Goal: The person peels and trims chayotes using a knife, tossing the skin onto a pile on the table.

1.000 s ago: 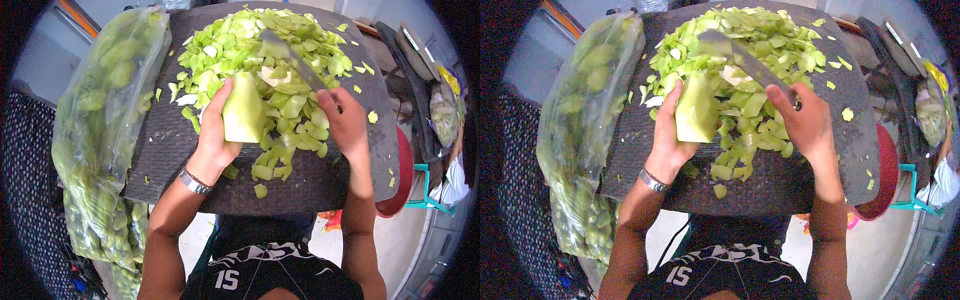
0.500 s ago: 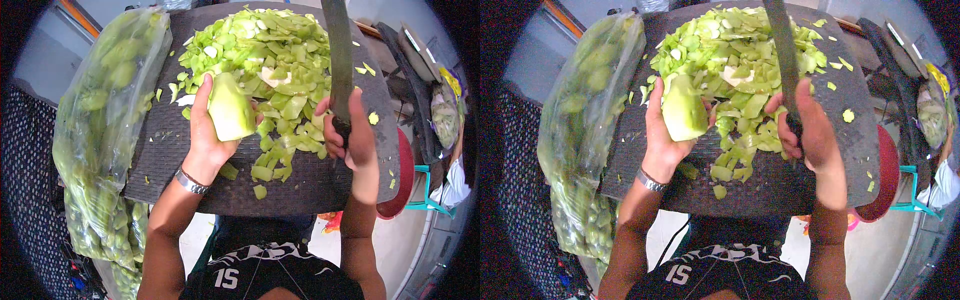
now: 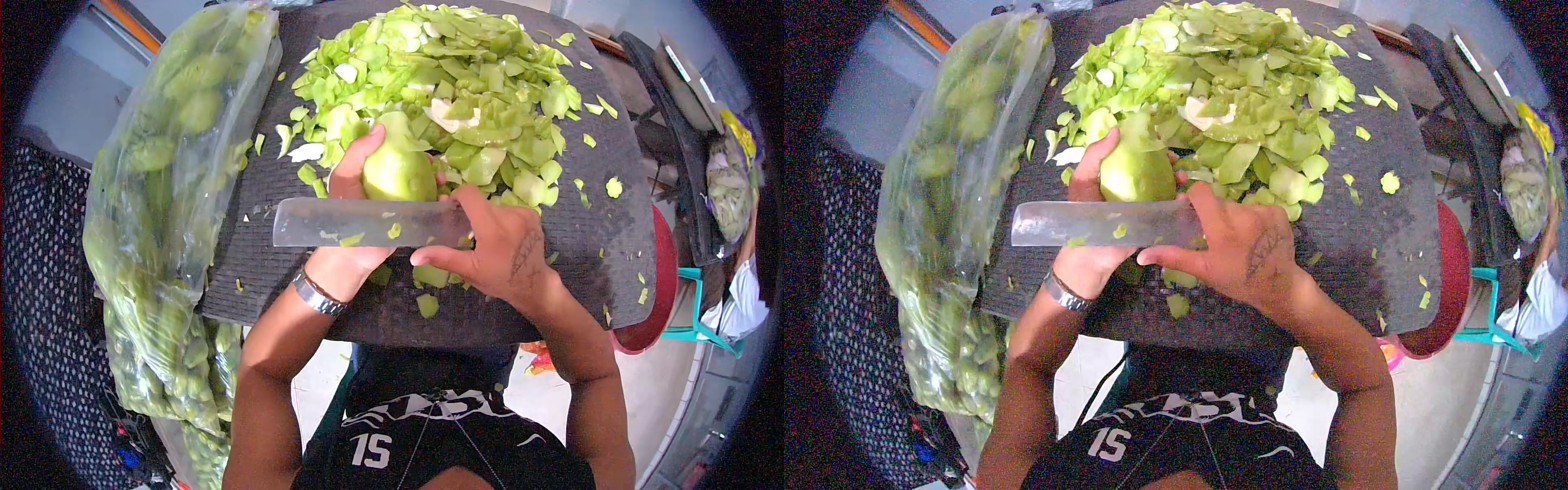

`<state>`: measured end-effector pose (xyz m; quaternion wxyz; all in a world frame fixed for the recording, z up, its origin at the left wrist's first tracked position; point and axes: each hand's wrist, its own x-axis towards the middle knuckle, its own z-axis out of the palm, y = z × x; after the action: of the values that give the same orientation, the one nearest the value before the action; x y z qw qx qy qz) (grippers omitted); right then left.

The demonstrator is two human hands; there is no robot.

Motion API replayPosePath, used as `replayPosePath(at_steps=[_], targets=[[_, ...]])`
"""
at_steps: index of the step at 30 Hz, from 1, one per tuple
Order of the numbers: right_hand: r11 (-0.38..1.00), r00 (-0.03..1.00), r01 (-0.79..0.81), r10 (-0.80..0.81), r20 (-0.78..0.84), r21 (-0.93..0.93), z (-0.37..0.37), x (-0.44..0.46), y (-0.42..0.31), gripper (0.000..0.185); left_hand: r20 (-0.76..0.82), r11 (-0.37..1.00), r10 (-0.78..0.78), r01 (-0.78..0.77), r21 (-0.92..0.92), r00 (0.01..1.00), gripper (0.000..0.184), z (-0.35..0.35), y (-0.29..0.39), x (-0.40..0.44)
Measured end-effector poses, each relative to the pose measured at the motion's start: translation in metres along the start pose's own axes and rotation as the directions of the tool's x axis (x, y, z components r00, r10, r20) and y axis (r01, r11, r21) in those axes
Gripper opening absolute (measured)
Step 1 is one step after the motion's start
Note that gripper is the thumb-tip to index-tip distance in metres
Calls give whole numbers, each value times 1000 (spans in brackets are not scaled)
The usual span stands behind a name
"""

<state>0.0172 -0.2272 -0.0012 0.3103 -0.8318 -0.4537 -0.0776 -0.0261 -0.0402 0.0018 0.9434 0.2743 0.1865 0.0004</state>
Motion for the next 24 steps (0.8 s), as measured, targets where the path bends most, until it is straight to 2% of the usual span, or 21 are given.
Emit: replayPosePath(at_steps=[2, 5, 8, 11, 13, 15, 18, 21, 24], targets=[[999, 1000, 9, -9, 3, -42, -2, 1, -1, 71, -58, 1000, -12, 10, -25, 998, 51, 2, -2, -2], [997, 1000, 28, -28, 4, -71, -1, 1, -2, 70, 12, 1000, 2, -3, 28, 1000, 55, -5, -2, 0], [998, 999, 28, -29, -16, -59, 3, 0, -1, 69, 33, 999, -42, 43, -17, 999, 56, -8, -4, 2], [997, 1000, -9, 7, -15, -78, 1, 1, -1, 69, 53, 995, -84, 86, -45, 995, 49, -17, -4, 3], [994, 997, -73, 71, -24, -83, 1, 2, 3, 69, 19, 999, -41, 42, -26, 999, 49, -2, -9, -4], [998, 999, -41, 40, -38, -53, 0, 2, 6, 69, 38, 1000, -17, 17, 3, 999, 50, 6, -15, -7], [1000, 999, 2, -3, -43, -30, -1, 3, 0, 69, -20, 997, -53, 52, -53, 998, 49, -1, -9, -5], [997, 999, 33, -33, 13, -65, 1, 1, -2, 71, 32, 999, 36, -36, 6, 999, 47, -13, -7, 0], [992, 999, 40, -37, 27, -120, 3, -1, 0, 72, -43, 995, 103, -103, 15, 994, 43, -14, -10, 4]])
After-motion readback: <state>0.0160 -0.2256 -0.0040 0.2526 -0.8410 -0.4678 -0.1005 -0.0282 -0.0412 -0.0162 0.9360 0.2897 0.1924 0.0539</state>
